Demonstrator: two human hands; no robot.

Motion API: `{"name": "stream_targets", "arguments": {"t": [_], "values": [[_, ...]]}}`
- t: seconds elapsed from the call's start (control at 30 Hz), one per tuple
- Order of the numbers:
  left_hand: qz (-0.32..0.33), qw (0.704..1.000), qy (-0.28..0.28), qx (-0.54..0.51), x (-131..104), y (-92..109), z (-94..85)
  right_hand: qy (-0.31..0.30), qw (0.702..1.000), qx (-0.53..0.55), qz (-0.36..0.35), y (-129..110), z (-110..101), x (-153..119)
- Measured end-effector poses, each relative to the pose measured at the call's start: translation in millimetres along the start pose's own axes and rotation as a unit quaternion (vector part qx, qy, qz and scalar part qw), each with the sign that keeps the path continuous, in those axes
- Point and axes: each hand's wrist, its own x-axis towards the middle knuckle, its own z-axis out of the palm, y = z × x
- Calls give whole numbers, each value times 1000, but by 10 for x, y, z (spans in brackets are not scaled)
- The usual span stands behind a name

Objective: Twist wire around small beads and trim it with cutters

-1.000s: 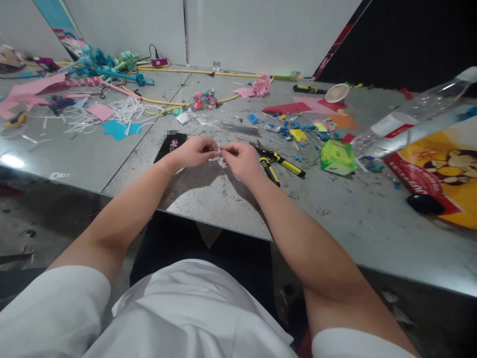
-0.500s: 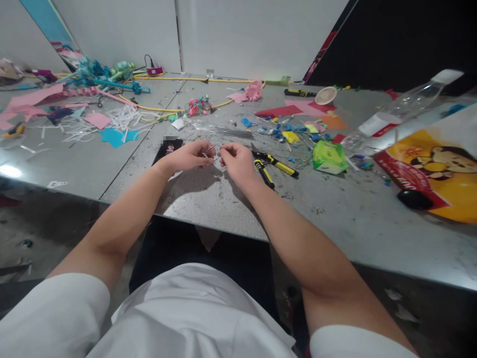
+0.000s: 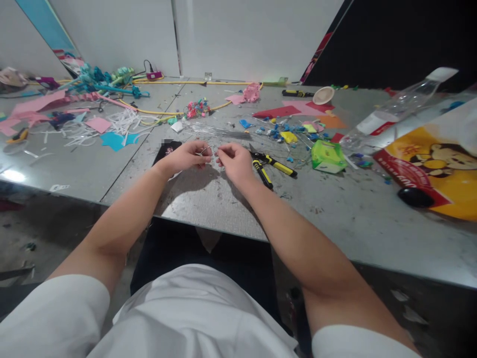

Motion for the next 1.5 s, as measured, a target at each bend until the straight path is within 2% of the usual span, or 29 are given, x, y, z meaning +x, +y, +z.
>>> {"name": "stream_targets", "arguments": {"t": [0.2, 0.4, 0.7, 0.8, 0.97, 1.07, 1.5], "values": [[1, 999, -23, -38, 12, -51, -41, 1, 999, -37, -5, -38, -14, -3], [-16, 998, -6, -62, -6, -17, -23, -7, 1000, -12, 13, -122, -21, -22], [9, 999, -10, -31, 19, -53, -43, -34, 997, 24, 59, -126, -18, -6], [15, 999, -9, -31, 24, -60, -44, -25, 999, 17, 39, -91, -31, 21], [12, 1000, 1, -23, 14, -32, -37, 5, 998, -46, -51, -65, -64, -8], [15, 1000, 15, -16, 17, -17, -24, 17, 994, -70, -78, -84, -63, -65], [19, 999, 30, 2, 27, -12, 1, -11, 1000, 10, -19, -68, -53, 28]]}}
